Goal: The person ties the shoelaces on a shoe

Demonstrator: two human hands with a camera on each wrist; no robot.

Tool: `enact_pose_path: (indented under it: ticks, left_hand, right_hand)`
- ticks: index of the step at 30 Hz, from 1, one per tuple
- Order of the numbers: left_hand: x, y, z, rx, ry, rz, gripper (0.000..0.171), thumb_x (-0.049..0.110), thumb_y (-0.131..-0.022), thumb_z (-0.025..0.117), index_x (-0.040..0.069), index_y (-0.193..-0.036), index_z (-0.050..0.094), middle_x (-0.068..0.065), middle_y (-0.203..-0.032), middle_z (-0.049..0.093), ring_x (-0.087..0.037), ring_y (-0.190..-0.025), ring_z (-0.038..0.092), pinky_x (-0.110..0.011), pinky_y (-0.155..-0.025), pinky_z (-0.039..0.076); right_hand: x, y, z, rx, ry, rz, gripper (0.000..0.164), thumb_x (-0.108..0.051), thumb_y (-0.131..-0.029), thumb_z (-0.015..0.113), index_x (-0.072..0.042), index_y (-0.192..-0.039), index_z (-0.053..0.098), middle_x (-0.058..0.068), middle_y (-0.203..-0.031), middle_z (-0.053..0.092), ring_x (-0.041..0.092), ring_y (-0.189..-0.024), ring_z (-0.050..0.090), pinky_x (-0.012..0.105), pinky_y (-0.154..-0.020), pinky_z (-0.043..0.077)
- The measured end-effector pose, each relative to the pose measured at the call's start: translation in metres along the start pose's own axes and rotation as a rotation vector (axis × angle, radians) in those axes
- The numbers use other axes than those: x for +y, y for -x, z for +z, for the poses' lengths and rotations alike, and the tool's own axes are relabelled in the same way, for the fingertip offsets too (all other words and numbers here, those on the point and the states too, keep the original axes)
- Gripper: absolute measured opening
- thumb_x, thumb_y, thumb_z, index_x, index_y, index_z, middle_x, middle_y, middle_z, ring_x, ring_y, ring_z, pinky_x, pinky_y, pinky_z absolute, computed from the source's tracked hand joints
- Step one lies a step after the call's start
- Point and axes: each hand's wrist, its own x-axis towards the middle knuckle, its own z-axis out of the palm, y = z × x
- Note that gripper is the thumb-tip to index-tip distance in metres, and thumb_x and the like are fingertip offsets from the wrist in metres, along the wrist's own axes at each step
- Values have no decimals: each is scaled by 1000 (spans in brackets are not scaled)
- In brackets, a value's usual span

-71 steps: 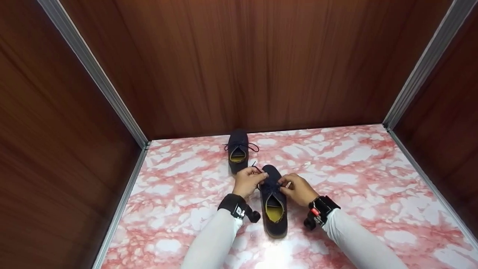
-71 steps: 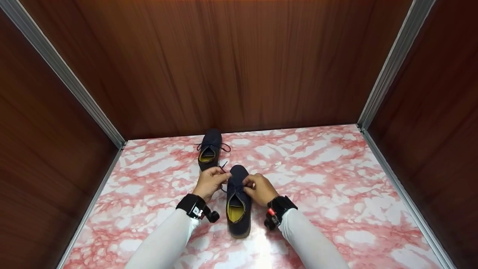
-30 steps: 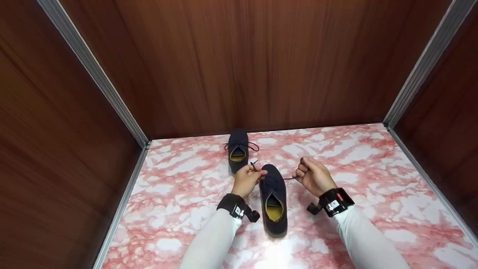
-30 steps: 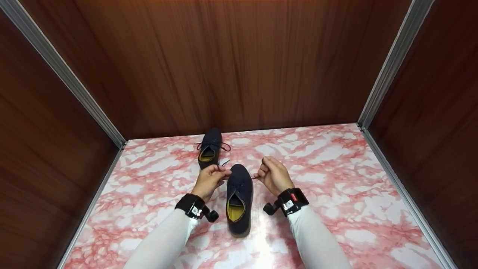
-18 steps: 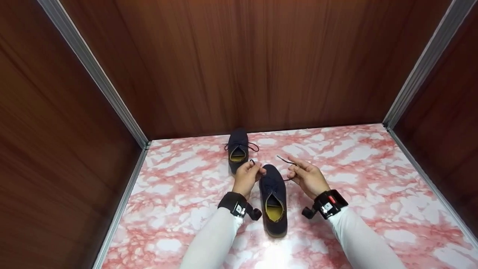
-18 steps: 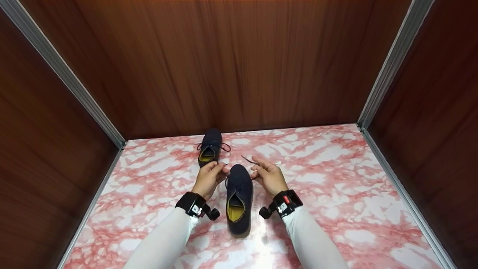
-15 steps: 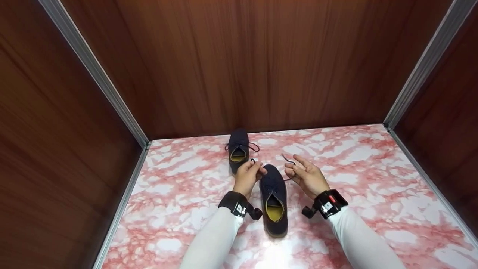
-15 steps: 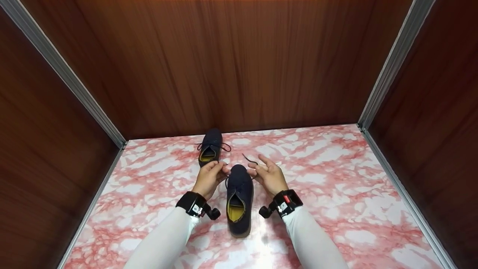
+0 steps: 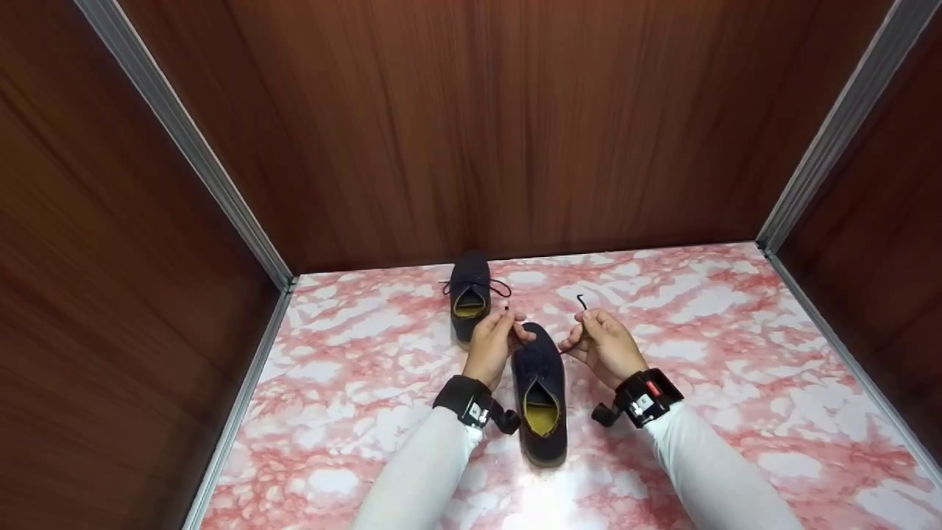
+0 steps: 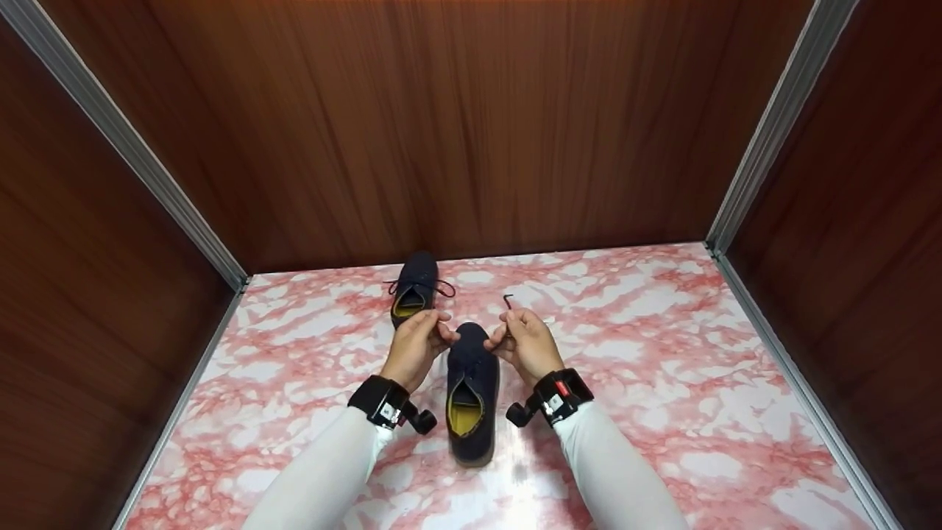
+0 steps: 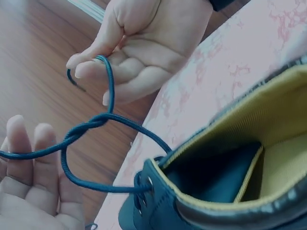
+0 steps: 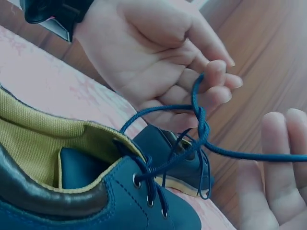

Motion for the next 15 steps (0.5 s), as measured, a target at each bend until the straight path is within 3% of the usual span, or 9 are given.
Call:
enact_pose_path:
  ticks: [3,8,15]
  left_hand:
    - [3,1,2,-25,48,16,22,13,-111,44,2,-103,61,3,-71,55,-10,-66,66,-26,-74,57]
    - [4,2,-1,-38,112,6,23,12,-111,44,4,-100,62,4,-70,44,-7,-57,50,-26,-70,57]
    - [-2,3,-18,-17,63,-22,26,15,-111,45,-5,-108,62,5,-68,38,-6,-54,37,-25,-62,52]
  right_hand:
    - [-1,0,2,-14,15,-4,20,-24,-115,36,-11,-105,49,-1,-68,60,17,-69,65,36,-83,61]
    - [-3,-1,1,-11,30,-21,19,-24,-114,39,-11,-104,50,-4,-60,44,11,-54,47,32,-75,58]
    - [-11,-3,-15,36,117,-55,22,-24,-114,40,-5,-110,51,-7,-58,35,8,-50,30,23,-56,37]
